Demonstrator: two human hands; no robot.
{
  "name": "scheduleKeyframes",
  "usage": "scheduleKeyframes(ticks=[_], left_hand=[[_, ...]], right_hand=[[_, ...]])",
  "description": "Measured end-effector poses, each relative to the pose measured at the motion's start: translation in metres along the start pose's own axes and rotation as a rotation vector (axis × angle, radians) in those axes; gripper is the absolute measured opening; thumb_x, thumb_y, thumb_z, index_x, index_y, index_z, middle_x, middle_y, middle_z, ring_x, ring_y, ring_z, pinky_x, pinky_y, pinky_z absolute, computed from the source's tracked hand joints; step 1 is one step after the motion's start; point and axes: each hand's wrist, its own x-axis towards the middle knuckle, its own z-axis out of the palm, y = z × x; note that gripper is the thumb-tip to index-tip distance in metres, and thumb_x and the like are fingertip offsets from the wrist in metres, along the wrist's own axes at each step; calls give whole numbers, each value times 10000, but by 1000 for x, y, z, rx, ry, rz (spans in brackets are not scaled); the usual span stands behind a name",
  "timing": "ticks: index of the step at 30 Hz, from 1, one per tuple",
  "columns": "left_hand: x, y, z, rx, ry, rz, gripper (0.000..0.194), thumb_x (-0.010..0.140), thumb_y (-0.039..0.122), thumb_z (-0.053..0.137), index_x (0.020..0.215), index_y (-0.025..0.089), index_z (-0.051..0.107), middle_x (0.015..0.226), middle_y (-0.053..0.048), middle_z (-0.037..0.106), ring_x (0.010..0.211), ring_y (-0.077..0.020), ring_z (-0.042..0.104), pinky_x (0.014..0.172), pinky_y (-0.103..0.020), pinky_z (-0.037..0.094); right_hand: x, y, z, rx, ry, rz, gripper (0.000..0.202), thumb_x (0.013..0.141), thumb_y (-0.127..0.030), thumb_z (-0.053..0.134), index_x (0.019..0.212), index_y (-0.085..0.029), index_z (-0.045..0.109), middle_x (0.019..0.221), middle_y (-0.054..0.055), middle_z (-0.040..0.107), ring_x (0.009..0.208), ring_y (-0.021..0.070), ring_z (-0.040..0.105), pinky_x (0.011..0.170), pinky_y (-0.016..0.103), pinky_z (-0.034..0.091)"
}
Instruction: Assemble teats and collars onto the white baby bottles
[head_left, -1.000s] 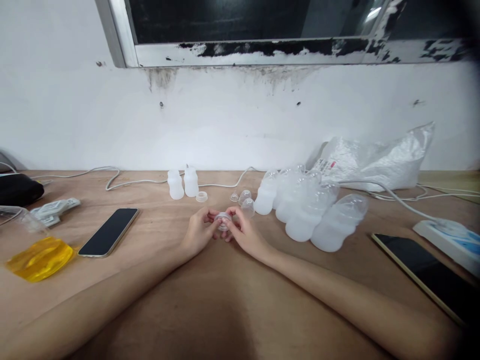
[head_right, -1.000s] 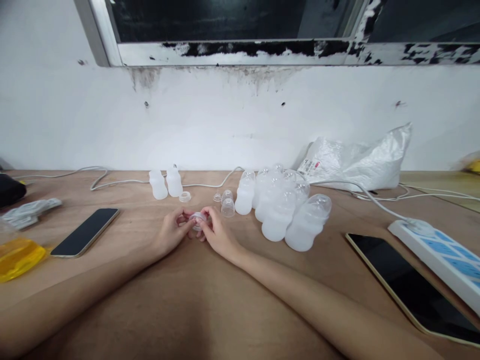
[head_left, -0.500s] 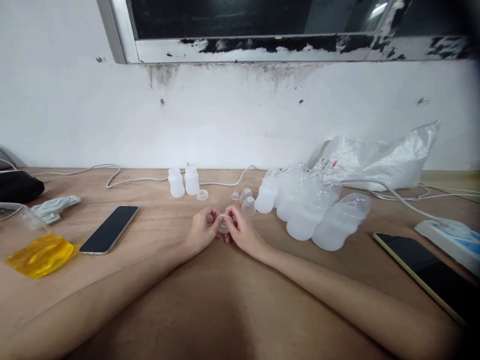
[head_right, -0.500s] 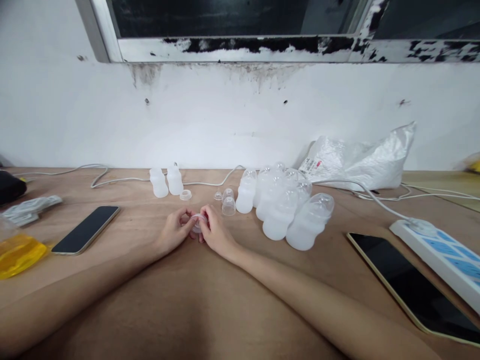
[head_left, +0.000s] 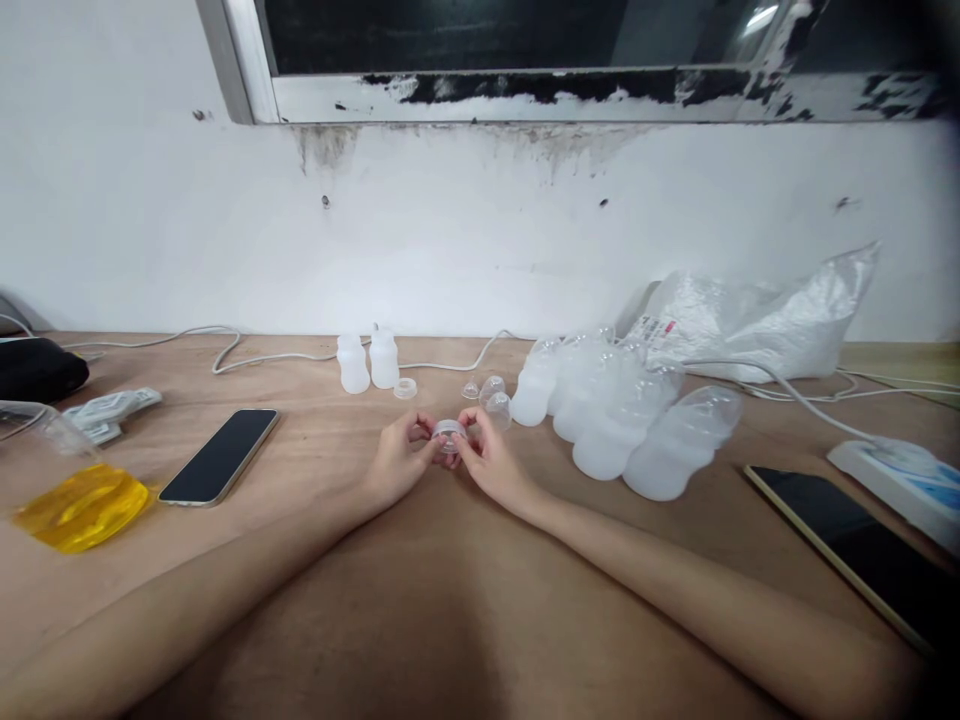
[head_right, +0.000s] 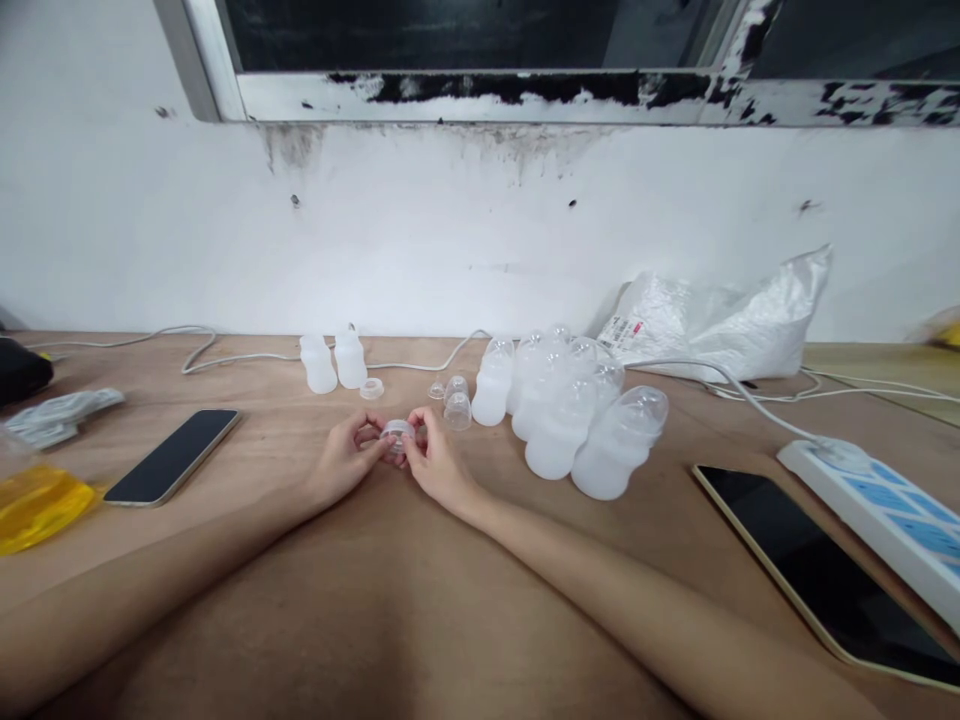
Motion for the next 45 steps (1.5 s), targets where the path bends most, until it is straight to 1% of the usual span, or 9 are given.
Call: scheduleKeyframes(ticks=[5, 9, 13, 17, 22, 29, 37, 41, 45], left_hand=[[1, -2, 1, 245, 55, 116, 107, 747, 222, 513, 775, 173, 422, 728, -16, 589, 684, -147, 611, 607, -274, 510], [3, -2, -5, 235, 15, 110, 144, 738, 248, 535, 814, 173, 439, 764, -22, 609, 700, -149, 622, 628, -278, 514], [2, -1, -11, 231, -6, 133, 213, 703, 270, 593, 838, 172, 461, 819, -38, 625, 792, -171, 625, 652, -271, 517], [-2, 4, -12, 310, 35, 147, 160, 721, 269, 572, 798, 170, 473, 805, -39, 636, 751, -163, 630, 585, -236, 510], [-4, 6, -10, 374, 41, 189, 99, 721, 209, 548, 765, 173, 467, 797, -36, 635, 741, -165, 629, 558, -224, 499], [-5, 6, -7, 329, 31, 165, 114, 703, 183, 539, 718, 174, 427, 733, -11, 621, 666, -145, 633, 573, -232, 513], [-1, 3, -1, 342, 67, 138, 120, 688, 157, 536, 685, 183, 418, 660, 4, 611, 625, -138, 620, 593, -253, 519], [1, 3, -1, 257, 51, 96, 146, 717, 238, 552, 737, 175, 422, 693, -12, 620, 661, -155, 633, 586, -261, 524], [-2, 9, -2, 273, 41, 150, 159, 760, 303, 521, 811, 168, 456, 777, -37, 621, 732, -157, 630, 603, -243, 520]], right_hand=[[3, 4, 0, -39, 4, -24, 119, 797, -281, 428, 819, -225, 326, 674, -46, 475, 568, 114, 553, 562, 280, 471], [3, 3, 0, 63, -59, -7, 176, 768, -269, 471, 827, -232, 310, 737, -34, 498, 612, 107, 559, 576, 273, 490], [1, 1, -1, 31, -54, -29, 158, 765, -248, 465, 833, -233, 323, 780, -11, 511, 686, 125, 566, 598, 284, 497], [-2, -3, -1, -16, -50, -54, 134, 775, -246, 450, 846, -229, 338, 822, 9, 519, 711, 132, 562, 618, 291, 497], [-3, -8, -2, -87, -46, -91, 89, 784, -225, 427, 825, -221, 348, 779, 3, 505, 670, 127, 555, 607, 284, 488], [-4, -5, -1, -153, -17, -132, 50, 796, -215, 401, 820, -218, 357, 756, 3, 511, 703, 145, 571, 663, 310, 476], [-2, -5, 0, -196, 34, -104, 58, 802, -243, 401, 780, -222, 352, 666, -27, 477, 595, 136, 550, 604, 299, 458], [0, -4, -1, -78, 10, -47, 94, 792, -267, 435, 813, -226, 353, 691, -28, 499, 603, 130, 562, 600, 292, 472], [1, -4, -2, 49, 26, -67, 132, 790, -302, 455, 851, -228, 366, 792, -9, 491, 646, 117, 564, 591, 269, 496]])
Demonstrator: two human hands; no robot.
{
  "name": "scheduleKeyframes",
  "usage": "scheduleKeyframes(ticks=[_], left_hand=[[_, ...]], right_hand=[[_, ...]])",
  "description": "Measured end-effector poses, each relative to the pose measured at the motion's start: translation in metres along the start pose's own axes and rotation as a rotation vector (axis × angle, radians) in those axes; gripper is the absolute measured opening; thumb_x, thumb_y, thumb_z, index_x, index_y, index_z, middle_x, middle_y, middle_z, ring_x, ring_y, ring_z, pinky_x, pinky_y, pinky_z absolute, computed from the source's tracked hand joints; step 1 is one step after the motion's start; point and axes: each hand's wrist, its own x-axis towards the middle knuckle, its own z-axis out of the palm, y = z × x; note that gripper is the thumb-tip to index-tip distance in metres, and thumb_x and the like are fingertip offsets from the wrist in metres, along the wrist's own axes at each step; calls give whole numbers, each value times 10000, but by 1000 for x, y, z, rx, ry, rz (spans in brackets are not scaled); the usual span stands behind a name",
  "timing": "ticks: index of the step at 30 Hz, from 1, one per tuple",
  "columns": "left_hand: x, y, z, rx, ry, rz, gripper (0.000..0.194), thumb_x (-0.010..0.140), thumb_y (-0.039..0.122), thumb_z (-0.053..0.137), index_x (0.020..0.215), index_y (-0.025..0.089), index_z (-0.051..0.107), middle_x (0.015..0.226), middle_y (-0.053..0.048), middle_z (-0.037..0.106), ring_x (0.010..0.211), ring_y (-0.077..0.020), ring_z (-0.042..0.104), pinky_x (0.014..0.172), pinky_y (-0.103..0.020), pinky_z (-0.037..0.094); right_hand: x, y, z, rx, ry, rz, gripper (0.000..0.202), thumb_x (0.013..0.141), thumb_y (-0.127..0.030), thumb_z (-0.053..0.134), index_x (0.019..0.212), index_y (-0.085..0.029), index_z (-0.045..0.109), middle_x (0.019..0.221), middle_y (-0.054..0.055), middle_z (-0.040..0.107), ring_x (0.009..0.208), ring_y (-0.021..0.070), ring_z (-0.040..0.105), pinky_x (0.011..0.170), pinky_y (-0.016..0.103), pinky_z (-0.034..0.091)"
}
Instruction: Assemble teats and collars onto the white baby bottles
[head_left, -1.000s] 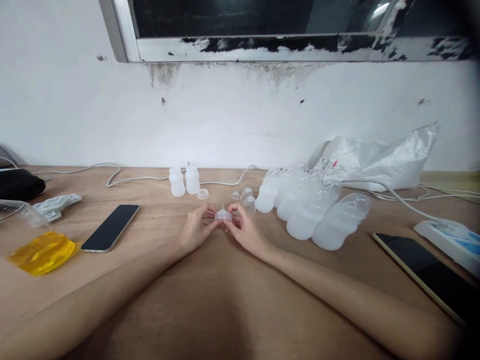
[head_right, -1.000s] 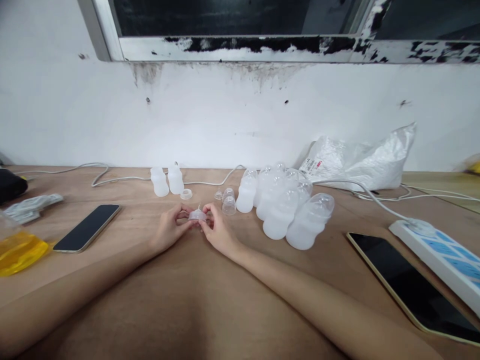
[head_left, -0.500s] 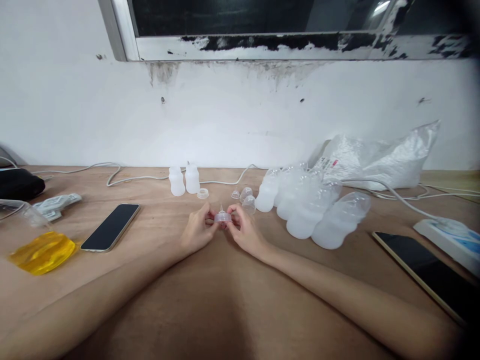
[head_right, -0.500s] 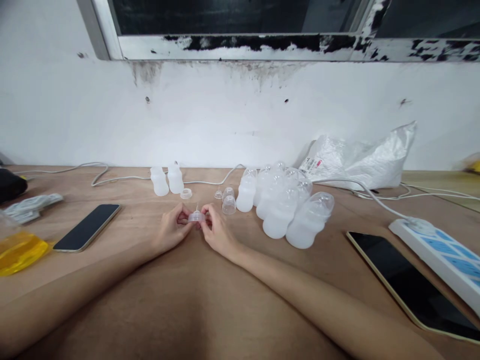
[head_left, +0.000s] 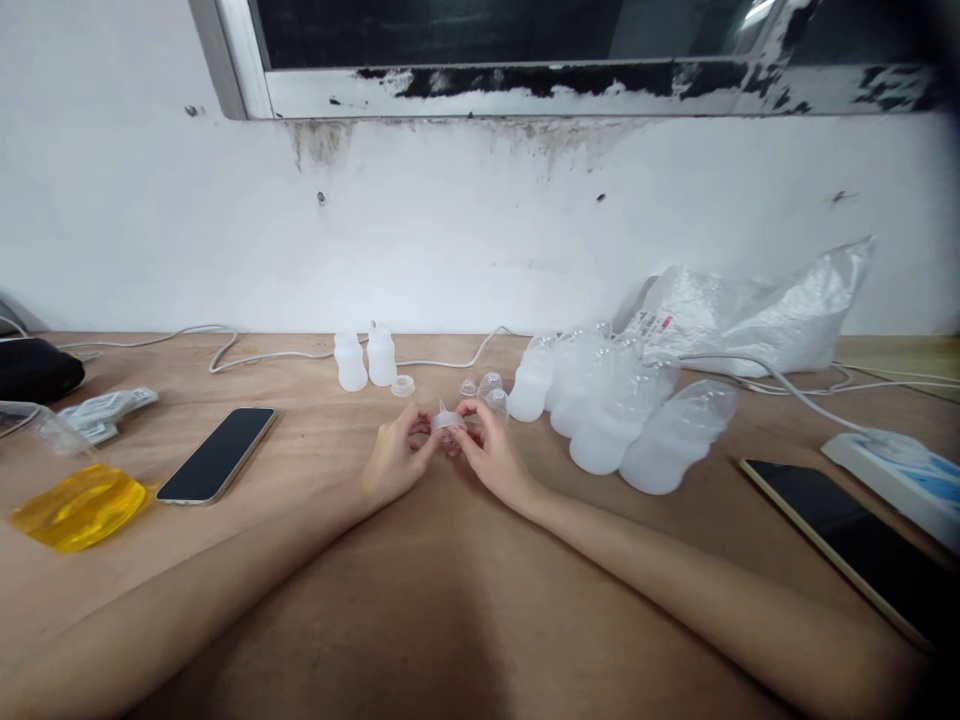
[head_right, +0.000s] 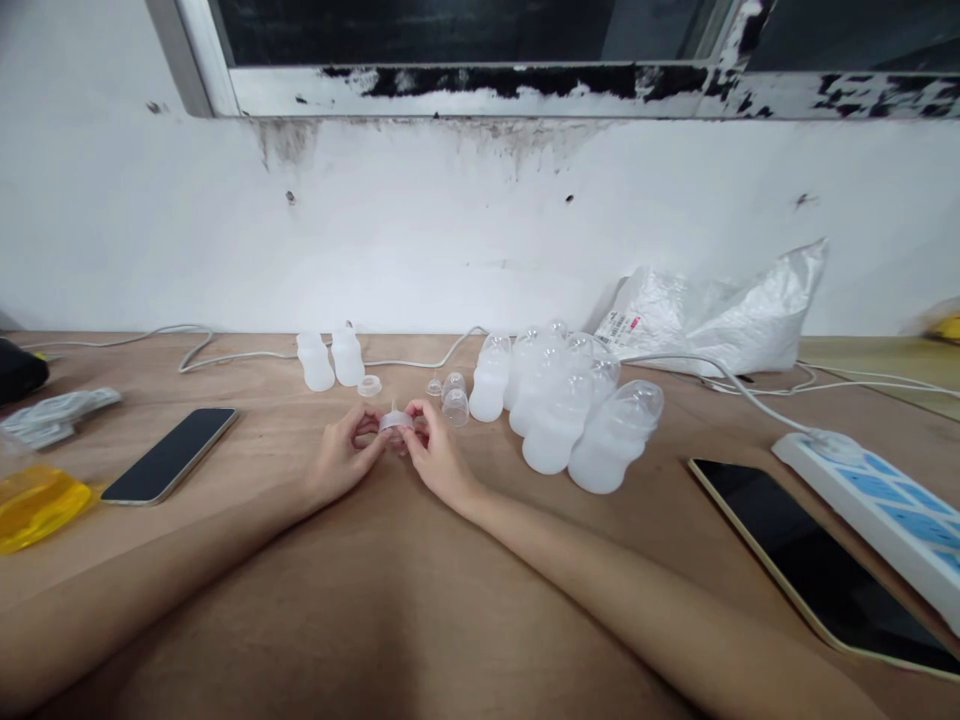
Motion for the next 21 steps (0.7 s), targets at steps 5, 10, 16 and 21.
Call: scheduleKeyframes(ticks=[5, 10, 16, 21], left_hand=[[-1, 0, 0, -43, -5, -20, 159, 773, 304, 503, 844, 167, 464, 762, -32, 621, 696, -147, 624, 610, -253, 520], [3, -6, 3, -64, 5, -83, 125, 749, 271, 518, 776, 165, 457, 691, -18, 628, 632, -141, 621, 573, -245, 505], [4, -5, 7, -177, -19, -168, 164, 743, 305, 520, 714, 169, 433, 644, 0, 617, 574, -129, 606, 508, -223, 492], [1, 1, 8, -148, -15, -82, 202, 792, 374, 457, 806, 173, 468, 700, -6, 596, 576, -120, 586, 446, -190, 460]], right_hand=[[-1, -4, 1, -56, 14, -28, 127, 814, -343, 416, 863, -226, 403, 842, 3, 464, 608, 101, 538, 534, 251, 499], [0, -4, 1, -103, -7, -4, 124, 828, -347, 382, 819, -223, 373, 758, -14, 466, 532, 105, 537, 509, 262, 475], [2, -2, 1, -129, 4, 24, 142, 827, -347, 383, 763, -226, 350, 664, -37, 449, 485, 105, 520, 472, 249, 443], [1, -6, 2, -88, -21, 27, 166, 835, -375, 369, 761, -234, 322, 581, -59, 438, 448, 105, 505, 454, 245, 443]])
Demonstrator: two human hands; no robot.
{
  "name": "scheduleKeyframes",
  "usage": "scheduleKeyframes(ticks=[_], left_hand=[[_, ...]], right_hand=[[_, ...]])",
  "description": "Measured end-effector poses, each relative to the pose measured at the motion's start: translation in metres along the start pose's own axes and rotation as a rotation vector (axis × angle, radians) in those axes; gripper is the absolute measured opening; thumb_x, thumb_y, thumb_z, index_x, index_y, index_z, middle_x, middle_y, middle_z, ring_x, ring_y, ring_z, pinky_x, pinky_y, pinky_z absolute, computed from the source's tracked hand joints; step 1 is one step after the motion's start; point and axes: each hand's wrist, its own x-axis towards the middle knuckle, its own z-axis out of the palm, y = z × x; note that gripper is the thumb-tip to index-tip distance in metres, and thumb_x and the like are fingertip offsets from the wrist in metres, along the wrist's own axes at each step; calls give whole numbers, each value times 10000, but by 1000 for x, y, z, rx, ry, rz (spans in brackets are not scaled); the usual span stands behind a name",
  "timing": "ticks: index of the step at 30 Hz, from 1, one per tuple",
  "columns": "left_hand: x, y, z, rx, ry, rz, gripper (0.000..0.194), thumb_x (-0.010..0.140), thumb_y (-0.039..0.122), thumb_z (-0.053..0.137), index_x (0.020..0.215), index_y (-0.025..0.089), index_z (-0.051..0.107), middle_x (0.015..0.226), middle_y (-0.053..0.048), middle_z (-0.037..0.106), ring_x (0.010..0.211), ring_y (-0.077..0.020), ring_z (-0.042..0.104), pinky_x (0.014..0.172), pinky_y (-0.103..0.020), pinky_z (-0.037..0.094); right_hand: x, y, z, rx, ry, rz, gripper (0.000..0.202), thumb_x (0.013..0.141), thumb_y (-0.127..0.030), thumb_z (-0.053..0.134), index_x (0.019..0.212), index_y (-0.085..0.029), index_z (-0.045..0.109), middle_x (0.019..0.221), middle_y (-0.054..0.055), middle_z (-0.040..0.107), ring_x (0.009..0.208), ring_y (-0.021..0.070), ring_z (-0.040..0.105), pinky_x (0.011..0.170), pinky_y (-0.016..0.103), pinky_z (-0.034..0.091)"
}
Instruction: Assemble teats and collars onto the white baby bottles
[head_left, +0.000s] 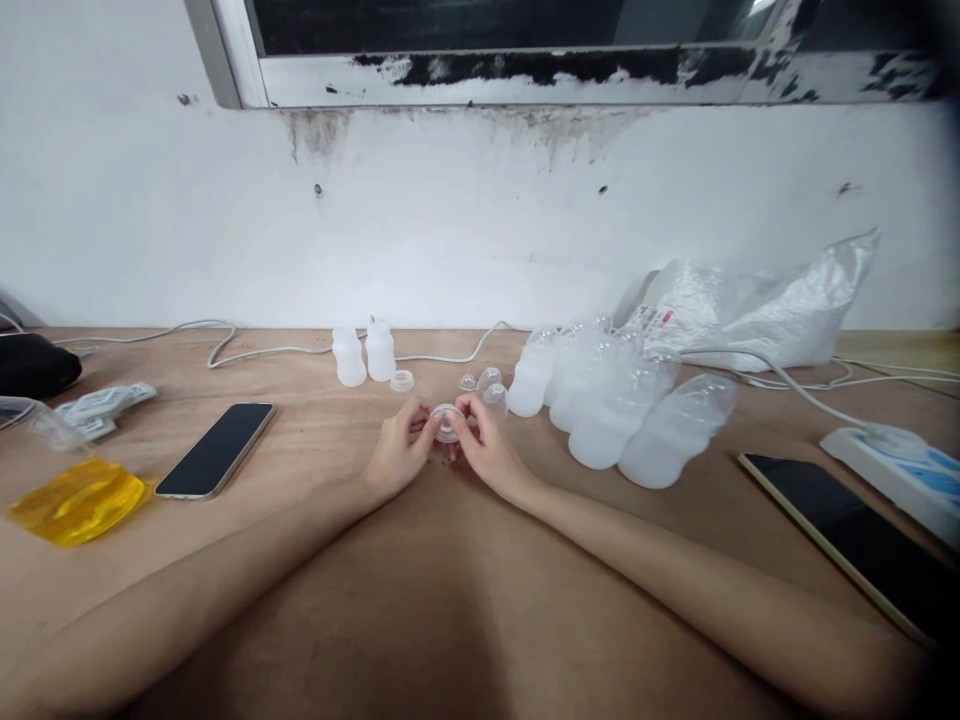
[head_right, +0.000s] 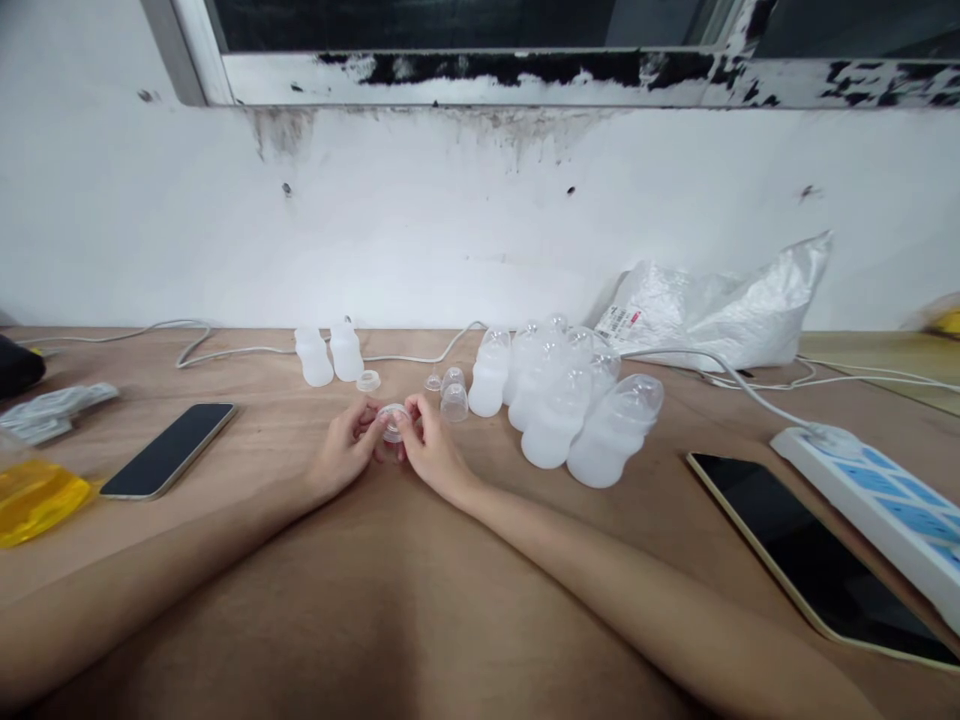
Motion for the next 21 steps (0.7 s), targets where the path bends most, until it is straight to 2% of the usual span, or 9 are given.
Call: scheduleKeyframes(ticks=[5, 10, 13, 17, 21], left_hand=[[1, 0, -2, 93, 25, 34, 174, 822, 345, 416, 787, 180, 459, 627, 26, 566, 508, -85, 544, 486, -177, 428], [3, -4, -3, 111, 69, 10, 169, 804, 318, 437, 720, 173, 424, 550, 53, 494, 403, -53, 450, 426, -163, 380], [4, -6, -2, 68, 65, -26, 173, 796, 330, 443, 731, 171, 425, 563, 50, 497, 390, -52, 442, 396, -164, 373], [4, -9, -1, -59, 39, -55, 180, 780, 346, 467, 790, 175, 410, 624, 34, 525, 413, -63, 476, 372, -169, 384], [4, -8, -3, -170, -7, -46, 194, 736, 279, 533, 828, 167, 404, 725, 4, 542, 492, -68, 516, 410, -173, 423]], right_hand=[[0, -7, 9, 80, -12, 74, 180, 838, -403, 341, 765, -239, 320, 508, -80, 412, 378, 108, 490, 361, 234, 431], [1, -7, 16, 85, 8, 104, 200, 823, -409, 362, 749, -224, 339, 490, -99, 391, 328, 90, 503, 278, 172, 373], [4, -1, 15, 110, 13, 116, 205, 817, -405, 372, 742, -218, 333, 535, -97, 398, 326, 74, 507, 260, 149, 358], [5, 3, 9, 192, -4, 106, 191, 783, -377, 441, 773, -227, 323, 707, -62, 446, 451, 84, 562, 298, 185, 445], [2, 1, 2, 224, -66, 92, 233, 722, -305, 532, 807, -236, 325, 819, -37, 461, 621, 111, 591, 373, 209, 509]])
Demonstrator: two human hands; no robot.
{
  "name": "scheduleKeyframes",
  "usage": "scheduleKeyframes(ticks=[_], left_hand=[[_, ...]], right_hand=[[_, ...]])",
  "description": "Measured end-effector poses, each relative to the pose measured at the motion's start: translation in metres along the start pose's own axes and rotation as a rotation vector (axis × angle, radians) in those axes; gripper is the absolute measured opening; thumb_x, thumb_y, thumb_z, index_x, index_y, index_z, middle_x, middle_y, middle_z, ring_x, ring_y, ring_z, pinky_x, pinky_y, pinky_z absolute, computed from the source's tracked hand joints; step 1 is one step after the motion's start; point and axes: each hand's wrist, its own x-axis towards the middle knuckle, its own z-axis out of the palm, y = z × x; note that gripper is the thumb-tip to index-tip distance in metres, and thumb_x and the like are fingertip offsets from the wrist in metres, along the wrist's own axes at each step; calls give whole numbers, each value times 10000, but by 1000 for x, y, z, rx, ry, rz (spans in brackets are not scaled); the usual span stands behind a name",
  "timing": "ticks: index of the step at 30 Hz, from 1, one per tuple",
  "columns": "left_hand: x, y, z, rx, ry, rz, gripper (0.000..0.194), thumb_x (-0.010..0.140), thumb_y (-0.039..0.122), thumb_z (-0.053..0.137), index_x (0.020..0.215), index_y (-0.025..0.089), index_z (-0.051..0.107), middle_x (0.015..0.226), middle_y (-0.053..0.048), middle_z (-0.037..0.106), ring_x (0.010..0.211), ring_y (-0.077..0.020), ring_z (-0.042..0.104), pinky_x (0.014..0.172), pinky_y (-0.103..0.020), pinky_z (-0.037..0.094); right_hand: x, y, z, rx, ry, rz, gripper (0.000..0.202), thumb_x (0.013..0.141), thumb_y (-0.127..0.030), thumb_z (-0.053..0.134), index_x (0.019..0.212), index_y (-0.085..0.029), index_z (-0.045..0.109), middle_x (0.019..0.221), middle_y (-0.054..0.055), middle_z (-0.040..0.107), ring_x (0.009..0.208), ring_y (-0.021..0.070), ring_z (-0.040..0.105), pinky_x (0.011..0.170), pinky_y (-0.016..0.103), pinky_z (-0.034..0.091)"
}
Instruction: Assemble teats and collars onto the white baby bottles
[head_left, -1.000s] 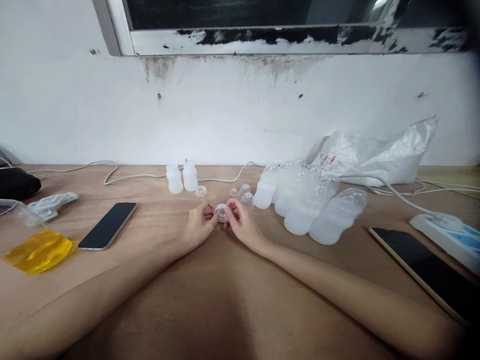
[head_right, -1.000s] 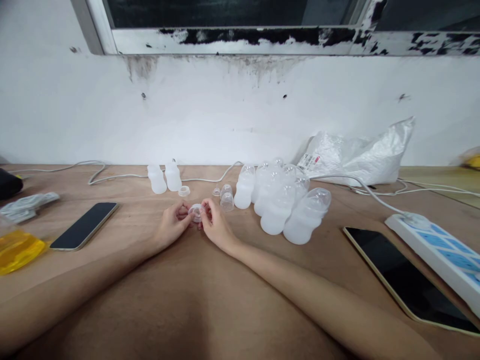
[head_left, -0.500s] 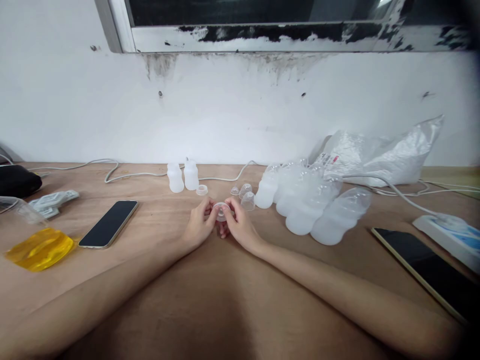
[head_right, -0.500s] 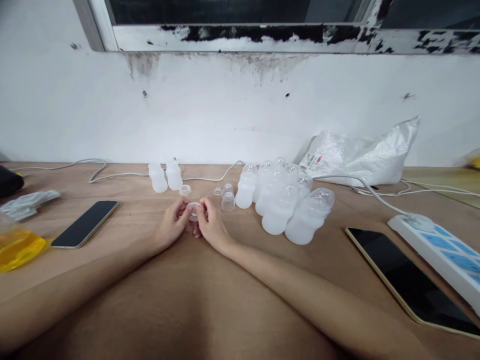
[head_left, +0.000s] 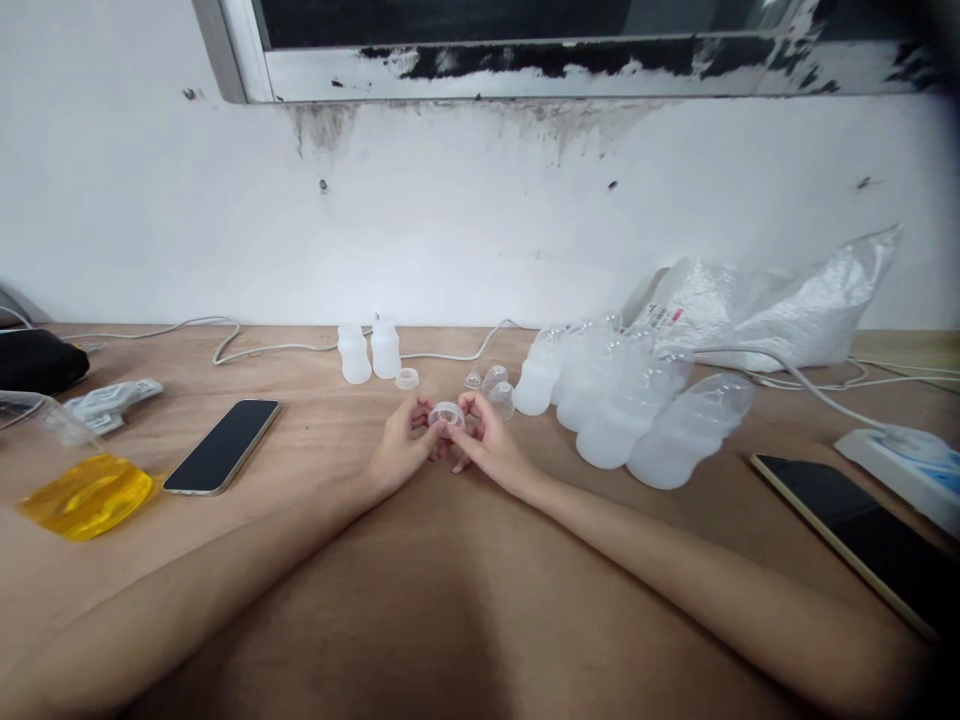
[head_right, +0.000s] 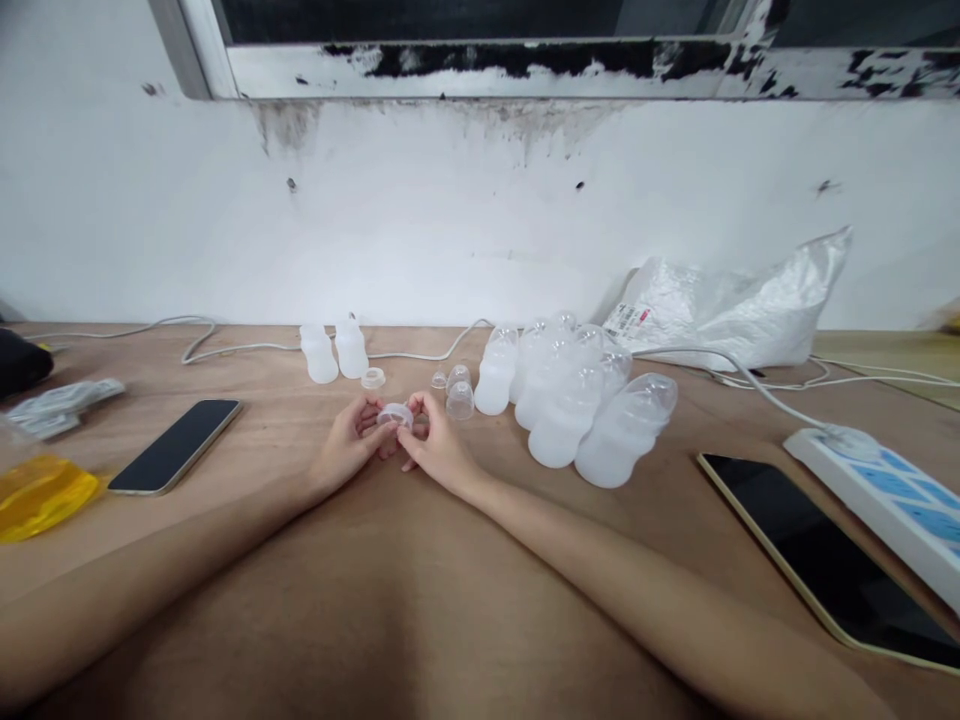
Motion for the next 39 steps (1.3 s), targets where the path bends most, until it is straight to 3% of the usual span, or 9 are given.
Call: scheduleKeyframes(ticks=[8, 19, 24, 30, 35, 39], left_hand=[[-4, 1, -11, 248, 51, 95, 143, 683, 191, 566, 724, 167, 431, 694, 2, 582, 644, -126, 603, 506, -195, 471], [-5, 6, -16, 623, 43, 262, 129, 649, 152, 553, 622, 175, 429, 580, 49, 558, 537, -86, 540, 514, -180, 417], [-4, 4, -15, 643, 54, 270, 118, 667, 153, 535, 632, 178, 425, 583, 48, 548, 536, -86, 539, 517, -182, 421], [-5, 7, -15, 609, 63, 202, 108, 692, 227, 556, 726, 183, 464, 682, 38, 605, 527, -87, 578, 483, -175, 437], [-4, 5, -16, 638, 45, 267, 124, 717, 284, 567, 798, 195, 536, 829, 14, 630, 651, -106, 593, 585, -214, 476], [-1, 0, -18, 630, 117, 289, 71, 727, 244, 544, 778, 194, 542, 853, 1, 625, 747, -129, 582, 598, -227, 472]], right_hand=[[-3, -3, -2, -140, 26, -10, 156, 724, -291, 519, 796, -217, 402, 762, -7, 536, 691, 159, 611, 399, 223, 513], [-6, -4, 0, -311, 21, -99, 101, 767, -248, 457, 719, -207, 378, 647, 1, 555, 596, 157, 610, 408, 237, 488], [-4, 0, -1, -334, 19, -95, 102, 773, -267, 454, 734, -208, 380, 660, -1, 539, 594, 146, 592, 398, 227, 483], [1, 5, -4, -187, -5, -56, 123, 749, -280, 480, 787, -218, 381, 753, -6, 521, 665, 144, 578, 380, 213, 480], [6, 4, -9, 166, -73, 60, 292, 648, -222, 610, 860, -224, 409, 857, -10, 528, 713, 119, 553, 505, 238, 516], [6, 2, -11, 369, -170, 115, 360, 625, -223, 657, 940, -207, 484, 973, 22, 540, 824, 136, 544, 632, 268, 509]])
